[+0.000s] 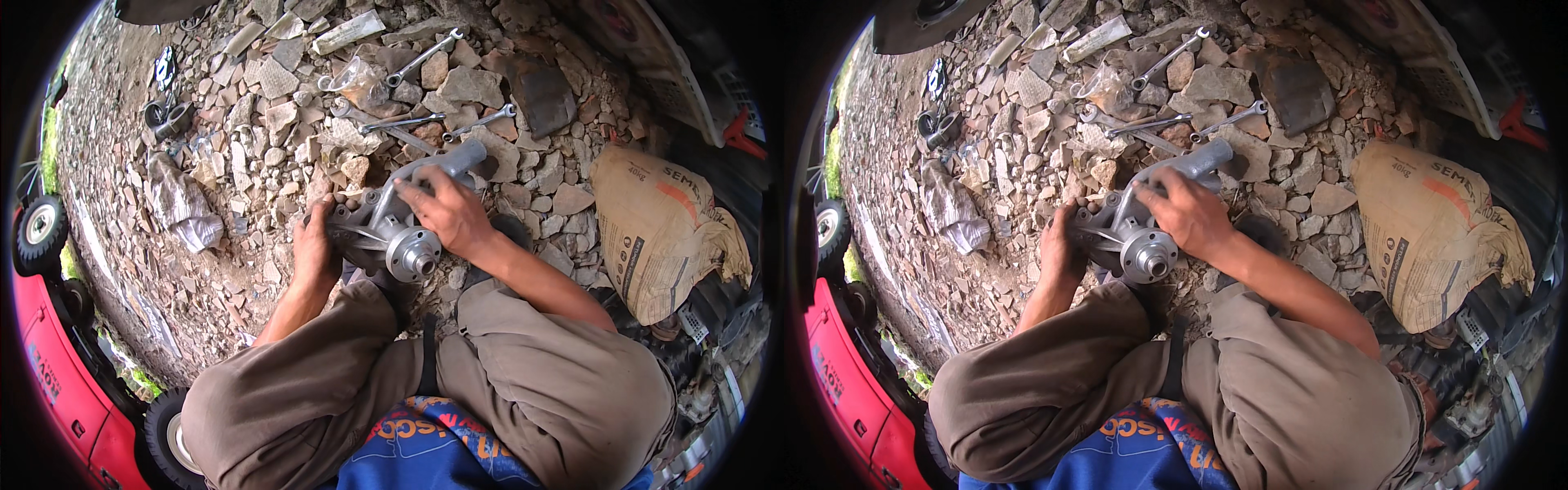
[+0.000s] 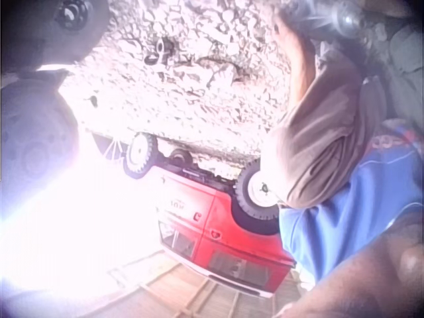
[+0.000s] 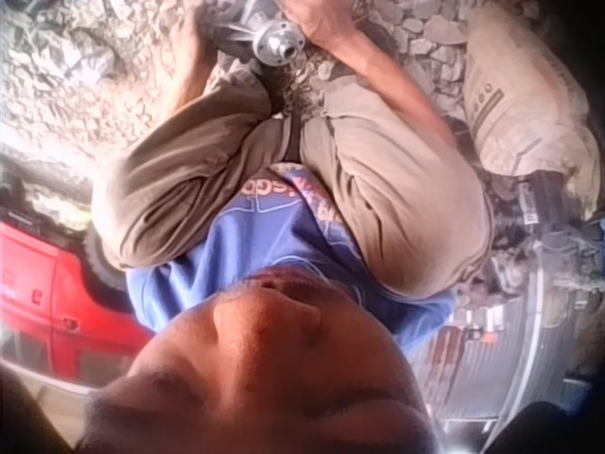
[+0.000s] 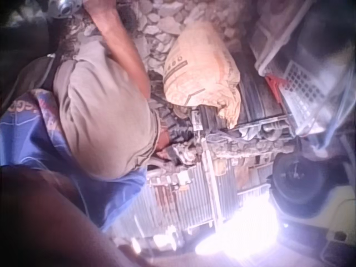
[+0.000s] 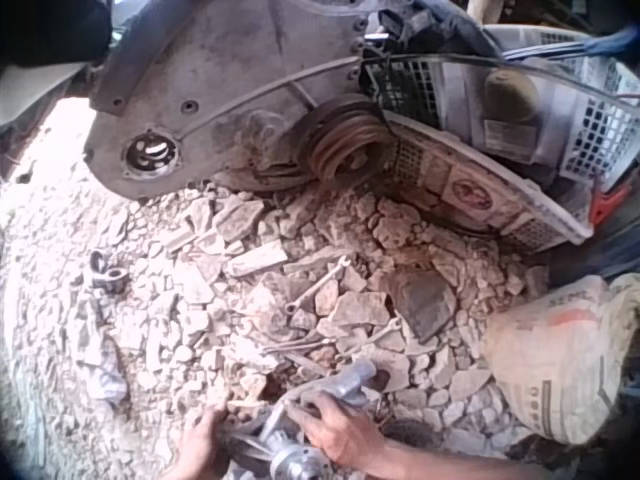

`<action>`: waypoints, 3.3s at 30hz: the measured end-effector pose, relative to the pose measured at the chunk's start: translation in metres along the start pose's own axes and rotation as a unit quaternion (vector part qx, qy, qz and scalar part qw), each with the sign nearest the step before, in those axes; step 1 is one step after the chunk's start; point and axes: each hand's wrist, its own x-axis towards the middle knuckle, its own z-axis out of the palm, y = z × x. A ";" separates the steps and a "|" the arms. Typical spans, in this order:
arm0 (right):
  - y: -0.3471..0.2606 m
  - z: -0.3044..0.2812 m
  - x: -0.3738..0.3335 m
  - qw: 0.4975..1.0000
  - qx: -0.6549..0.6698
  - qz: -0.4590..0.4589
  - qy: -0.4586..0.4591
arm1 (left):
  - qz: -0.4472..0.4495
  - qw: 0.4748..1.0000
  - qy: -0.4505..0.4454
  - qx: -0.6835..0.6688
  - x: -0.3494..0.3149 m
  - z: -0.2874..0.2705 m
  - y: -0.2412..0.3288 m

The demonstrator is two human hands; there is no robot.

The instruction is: The person sits on the ground and scrubs a grey metal mechanical part with a small abrasive stone. They rotate the part to clean different surfaces, including the curved body and the flanged end, while surrounded by scattered tools and debris.

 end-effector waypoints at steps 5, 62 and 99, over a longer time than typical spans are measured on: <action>0.012 -0.003 0.012 0.999 -0.009 0.039 -0.005 | -0.001 1.000 0.020 -0.005 0.001 0.000 -0.002; 0.058 0.000 -0.049 0.874 0.256 0.354 0.213 | 0.120 0.925 -0.237 0.272 -0.017 -0.013 0.019; 0.030 -0.008 -0.028 0.979 0.073 0.159 0.105 | 0.063 0.758 -0.328 0.560 0.021 0.037 0.003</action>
